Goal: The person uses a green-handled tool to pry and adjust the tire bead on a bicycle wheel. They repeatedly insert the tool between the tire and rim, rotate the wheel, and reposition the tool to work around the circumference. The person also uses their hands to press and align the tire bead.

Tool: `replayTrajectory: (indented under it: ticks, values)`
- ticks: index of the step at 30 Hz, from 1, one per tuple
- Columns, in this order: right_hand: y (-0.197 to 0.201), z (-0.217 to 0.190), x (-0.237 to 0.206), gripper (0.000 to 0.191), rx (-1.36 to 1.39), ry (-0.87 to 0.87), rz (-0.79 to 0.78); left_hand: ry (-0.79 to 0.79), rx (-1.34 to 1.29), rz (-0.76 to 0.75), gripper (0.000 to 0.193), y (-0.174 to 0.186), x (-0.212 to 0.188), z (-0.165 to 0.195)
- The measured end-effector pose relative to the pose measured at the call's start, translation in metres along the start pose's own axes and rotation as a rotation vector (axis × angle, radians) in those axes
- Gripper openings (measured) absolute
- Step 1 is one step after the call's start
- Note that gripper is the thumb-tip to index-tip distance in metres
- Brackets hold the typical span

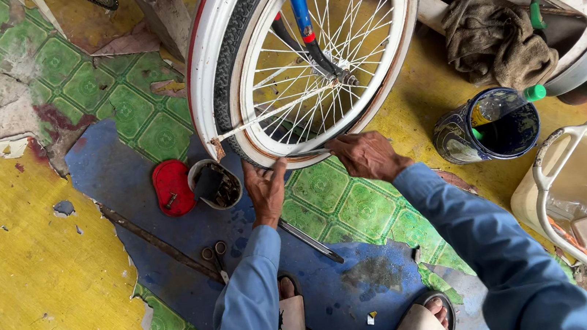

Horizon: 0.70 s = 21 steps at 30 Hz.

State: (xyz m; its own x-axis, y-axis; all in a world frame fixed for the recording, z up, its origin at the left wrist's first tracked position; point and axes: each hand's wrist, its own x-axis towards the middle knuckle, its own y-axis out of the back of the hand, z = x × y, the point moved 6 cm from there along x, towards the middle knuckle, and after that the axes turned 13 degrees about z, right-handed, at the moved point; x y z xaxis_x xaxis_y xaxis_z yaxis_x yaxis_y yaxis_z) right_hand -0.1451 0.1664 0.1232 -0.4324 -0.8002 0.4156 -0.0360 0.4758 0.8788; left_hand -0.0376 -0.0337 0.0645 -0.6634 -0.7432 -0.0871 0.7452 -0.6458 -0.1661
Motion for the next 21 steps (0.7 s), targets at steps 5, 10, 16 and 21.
replayTrajectory:
  ticks: [5, 10, 16, 21]
  values:
    - [-0.018, -0.025, -0.037, 0.033, -0.065, -0.444, -0.103, 0.104, -0.017, -0.144, 0.066, 0.001, 0.016, -0.014]
    - [-0.056, -0.037, -0.063, 0.038, 0.458, -0.802, -0.052, 0.083, 0.087, -0.192, 0.05, 0.011, 0.031, -0.017]
    - [-0.123, -0.1, -0.094, 0.045, 1.025, -1.424, 0.147, -0.029, 0.159, -0.237, 0.037, 0.014, 0.036, -0.011]
    - [-0.169, -0.135, -0.079, 0.038, 1.208, -1.303, 0.421, -0.065, 0.344, -0.17, 0.03, 0.017, 0.037, -0.014]
